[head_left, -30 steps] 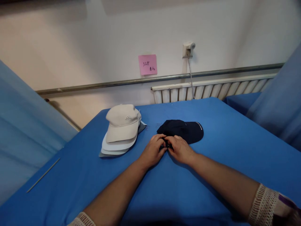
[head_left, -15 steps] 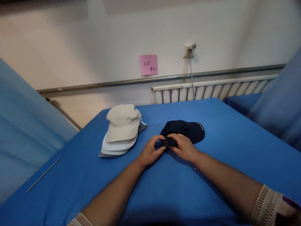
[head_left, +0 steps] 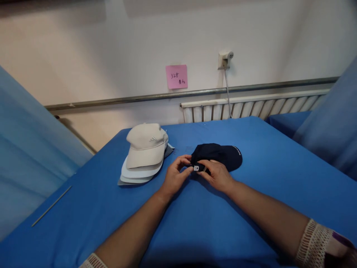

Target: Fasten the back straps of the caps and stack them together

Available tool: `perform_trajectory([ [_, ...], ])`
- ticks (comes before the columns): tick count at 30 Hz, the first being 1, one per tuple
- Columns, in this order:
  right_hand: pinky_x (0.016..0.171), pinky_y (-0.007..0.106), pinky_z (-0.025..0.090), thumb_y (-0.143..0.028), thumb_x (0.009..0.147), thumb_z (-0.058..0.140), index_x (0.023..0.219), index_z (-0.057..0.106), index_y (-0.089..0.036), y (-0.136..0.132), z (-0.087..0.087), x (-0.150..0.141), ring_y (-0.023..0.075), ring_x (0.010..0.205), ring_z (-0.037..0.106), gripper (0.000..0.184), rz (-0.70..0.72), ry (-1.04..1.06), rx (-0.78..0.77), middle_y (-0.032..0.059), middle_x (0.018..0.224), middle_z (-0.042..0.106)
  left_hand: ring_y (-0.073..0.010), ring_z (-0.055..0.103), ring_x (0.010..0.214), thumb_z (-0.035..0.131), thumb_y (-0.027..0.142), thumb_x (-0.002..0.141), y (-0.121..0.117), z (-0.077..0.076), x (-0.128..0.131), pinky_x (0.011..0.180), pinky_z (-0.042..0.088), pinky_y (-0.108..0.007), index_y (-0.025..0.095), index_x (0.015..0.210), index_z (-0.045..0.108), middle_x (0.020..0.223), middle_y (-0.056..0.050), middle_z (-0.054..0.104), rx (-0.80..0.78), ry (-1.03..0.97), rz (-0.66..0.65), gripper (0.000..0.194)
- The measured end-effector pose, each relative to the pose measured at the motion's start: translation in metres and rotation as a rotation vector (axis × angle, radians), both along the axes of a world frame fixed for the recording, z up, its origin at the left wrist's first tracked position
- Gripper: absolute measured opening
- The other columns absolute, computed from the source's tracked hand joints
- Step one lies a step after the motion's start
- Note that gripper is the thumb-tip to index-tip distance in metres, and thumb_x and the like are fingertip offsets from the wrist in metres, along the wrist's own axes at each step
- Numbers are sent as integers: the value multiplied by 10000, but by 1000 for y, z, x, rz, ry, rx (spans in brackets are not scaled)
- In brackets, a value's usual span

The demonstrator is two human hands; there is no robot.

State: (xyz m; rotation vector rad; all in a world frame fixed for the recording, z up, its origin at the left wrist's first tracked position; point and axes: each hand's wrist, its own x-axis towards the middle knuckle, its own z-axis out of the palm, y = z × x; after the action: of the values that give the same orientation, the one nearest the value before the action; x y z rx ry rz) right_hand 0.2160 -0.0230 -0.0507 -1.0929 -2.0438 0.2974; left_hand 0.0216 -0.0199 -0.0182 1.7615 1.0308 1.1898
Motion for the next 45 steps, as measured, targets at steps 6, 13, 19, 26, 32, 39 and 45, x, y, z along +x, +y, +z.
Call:
perform_trajectory([
  [6, 786, 355, 523, -269, 908, 533, 1273, 529, -267, -6, 5, -1, 202, 902, 617, 365, 82, 95, 7, 74, 1046, 608, -193, 581, 912, 638, 223, 789, 4, -8, 0, 862, 443, -346, 194, 953, 625, 934, -41, 647, 144, 376, -36, 167],
  [13, 884, 411, 493, -223, 844, 610, 1157, 585, -251, -7, 12, -3, 228, 1026, 568, 315, 88, 96, 73, 85, 1123, 564, -155, 577, 835, 596, 227, 803, 0, -4, 3, 794, 450, -294, 192, 890, 541, 874, -4, 615, 172, 446, 9, 109],
  [19, 851, 409, 465, -162, 836, 591, 1092, 592, -231, -9, 17, -3, 220, 982, 552, 265, 137, 18, 101, 72, 1079, 584, -149, 581, 843, 589, 171, 781, -4, -1, 3, 785, 451, -287, 193, 947, 508, 896, -4, 602, 190, 468, -29, 186],
  [26, 793, 388, 440, -95, 826, 543, 1012, 582, -205, -12, 18, -5, 213, 929, 550, 220, 203, -21, 163, 74, 1024, 614, -180, 572, 861, 551, 198, 819, -1, -1, 2, 787, 443, -317, 193, 925, 539, 899, -31, 623, 225, 559, -26, 106],
  [32, 819, 401, 452, -130, 849, 522, 1015, 564, -221, -20, 18, -8, 218, 936, 572, 193, 242, -10, 196, 85, 1036, 623, -223, 537, 823, 491, 142, 816, 11, -5, -8, 794, 401, -371, 194, 860, 625, 840, -66, 625, 303, 826, 41, 150],
  [39, 996, 485, 394, -439, 812, 635, 1276, 472, -220, -20, 33, 11, 288, 1187, 518, 538, 255, 42, 255, 128, 1271, 568, -239, 566, 923, 449, -13, 634, 29, -10, -28, 856, 419, -376, 182, 892, 681, 938, -81, 670, 147, 771, 145, 397],
  [45, 1025, 524, 350, -410, 857, 520, 1100, 607, -141, 41, 11, 78, 324, 1186, 512, 373, -609, 278, -97, 190, 1187, 602, -220, 625, 801, 558, 220, 782, 17, -1, -20, 806, 448, -369, 174, 1082, 644, 812, -52, 691, -30, 660, 16, 316],
])
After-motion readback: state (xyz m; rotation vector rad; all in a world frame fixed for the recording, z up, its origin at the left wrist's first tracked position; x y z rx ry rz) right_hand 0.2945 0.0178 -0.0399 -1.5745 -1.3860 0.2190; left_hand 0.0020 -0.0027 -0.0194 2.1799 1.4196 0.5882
